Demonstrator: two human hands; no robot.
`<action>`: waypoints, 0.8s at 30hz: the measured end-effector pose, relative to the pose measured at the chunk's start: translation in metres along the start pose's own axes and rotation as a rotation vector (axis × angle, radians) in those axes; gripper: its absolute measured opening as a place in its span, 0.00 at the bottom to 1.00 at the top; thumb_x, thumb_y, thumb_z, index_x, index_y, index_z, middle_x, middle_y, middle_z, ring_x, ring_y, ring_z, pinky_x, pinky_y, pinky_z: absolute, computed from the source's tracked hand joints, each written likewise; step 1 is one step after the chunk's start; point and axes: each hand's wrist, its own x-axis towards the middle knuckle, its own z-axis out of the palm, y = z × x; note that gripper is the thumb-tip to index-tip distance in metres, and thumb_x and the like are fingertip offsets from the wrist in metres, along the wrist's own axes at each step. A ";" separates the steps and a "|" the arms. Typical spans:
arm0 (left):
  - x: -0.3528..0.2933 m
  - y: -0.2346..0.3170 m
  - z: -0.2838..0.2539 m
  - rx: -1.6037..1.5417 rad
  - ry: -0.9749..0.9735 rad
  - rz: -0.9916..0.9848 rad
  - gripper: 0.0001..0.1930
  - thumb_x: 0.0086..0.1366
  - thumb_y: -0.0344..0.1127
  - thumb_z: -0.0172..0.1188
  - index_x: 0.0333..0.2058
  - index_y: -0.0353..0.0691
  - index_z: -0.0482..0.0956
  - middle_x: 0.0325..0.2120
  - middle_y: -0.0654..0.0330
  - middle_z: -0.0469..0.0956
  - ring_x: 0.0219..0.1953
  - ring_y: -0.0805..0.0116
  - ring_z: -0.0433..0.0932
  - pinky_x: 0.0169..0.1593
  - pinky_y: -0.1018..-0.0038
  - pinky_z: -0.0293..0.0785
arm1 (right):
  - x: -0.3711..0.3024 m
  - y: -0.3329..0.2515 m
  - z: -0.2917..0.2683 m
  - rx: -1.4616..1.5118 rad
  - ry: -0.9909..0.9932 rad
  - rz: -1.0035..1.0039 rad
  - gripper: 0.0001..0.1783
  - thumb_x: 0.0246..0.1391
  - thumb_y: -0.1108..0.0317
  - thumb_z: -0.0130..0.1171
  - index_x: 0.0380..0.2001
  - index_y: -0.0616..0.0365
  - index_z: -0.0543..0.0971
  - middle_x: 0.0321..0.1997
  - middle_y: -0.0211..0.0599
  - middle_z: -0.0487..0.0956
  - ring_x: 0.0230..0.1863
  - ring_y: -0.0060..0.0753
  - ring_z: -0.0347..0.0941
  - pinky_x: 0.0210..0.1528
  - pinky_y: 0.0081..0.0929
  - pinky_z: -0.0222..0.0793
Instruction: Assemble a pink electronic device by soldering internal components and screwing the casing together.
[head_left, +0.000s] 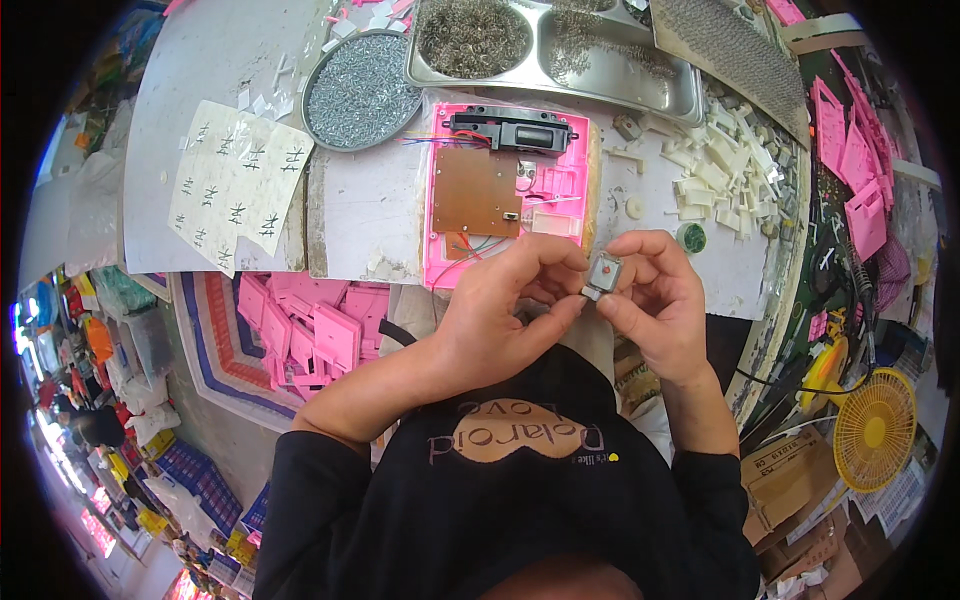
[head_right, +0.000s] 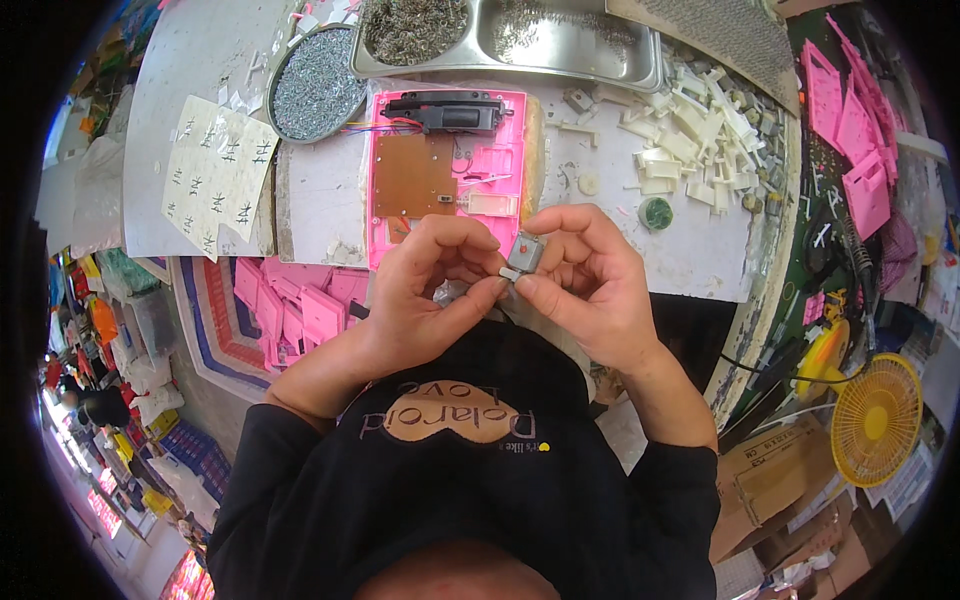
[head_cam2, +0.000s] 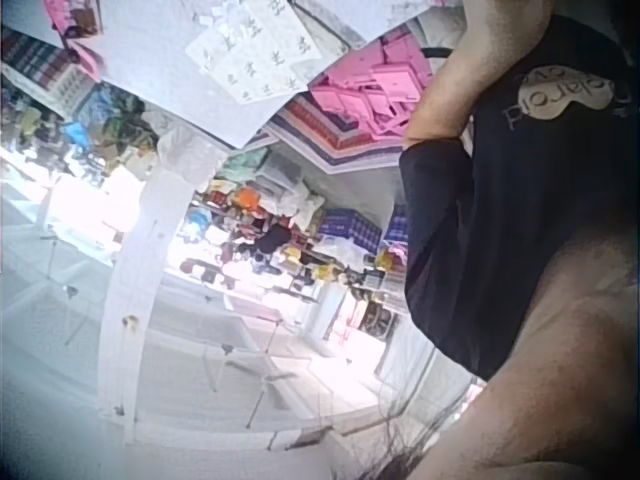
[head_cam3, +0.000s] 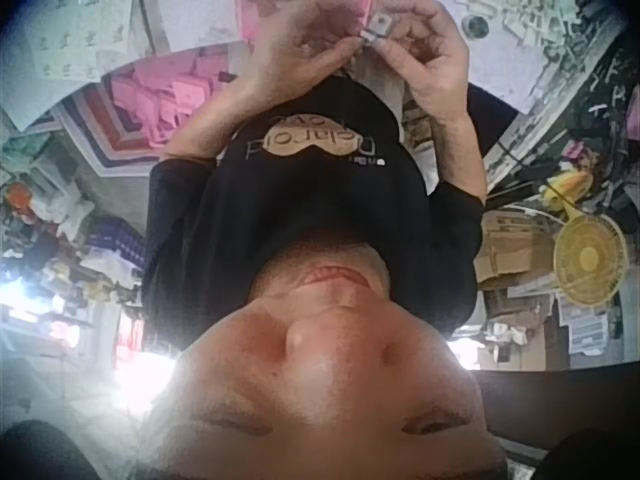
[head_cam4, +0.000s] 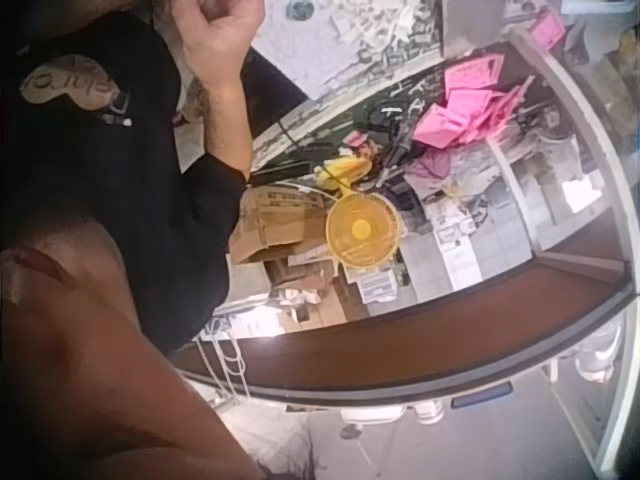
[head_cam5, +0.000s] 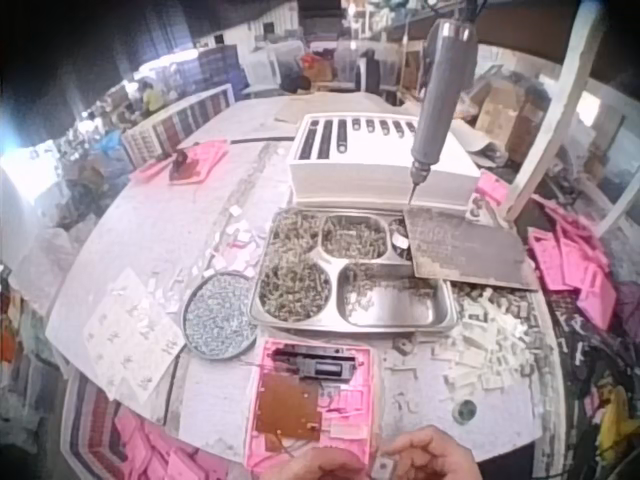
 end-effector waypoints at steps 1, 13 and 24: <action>0.001 0.001 -0.002 0.017 -0.034 -0.003 0.19 0.65 0.16 0.62 0.52 0.35 0.68 0.41 0.58 0.79 0.43 0.74 0.82 0.48 0.77 0.81 | 0.000 0.000 -0.001 0.048 -0.004 -0.003 0.26 0.59 0.81 0.65 0.59 0.62 0.70 0.36 0.27 0.78 0.36 0.13 0.74 0.40 0.14 0.70; 0.000 0.003 -0.002 -0.053 -0.024 -0.019 0.19 0.66 0.17 0.61 0.52 0.36 0.67 0.39 0.60 0.78 0.41 0.75 0.82 0.45 0.78 0.80 | -0.002 0.002 -0.006 0.127 -0.045 0.050 0.28 0.57 0.79 0.68 0.60 0.62 0.70 0.33 0.24 0.75 0.35 0.12 0.71 0.40 0.12 0.67; -0.002 0.001 -0.002 -0.011 -0.024 -0.010 0.19 0.66 0.17 0.61 0.52 0.35 0.68 0.42 0.59 0.78 0.42 0.75 0.82 0.46 0.78 0.81 | -0.005 0.008 0.004 -0.097 0.043 -0.083 0.27 0.57 0.81 0.67 0.58 0.62 0.70 0.33 0.27 0.76 0.33 0.13 0.71 0.37 0.14 0.69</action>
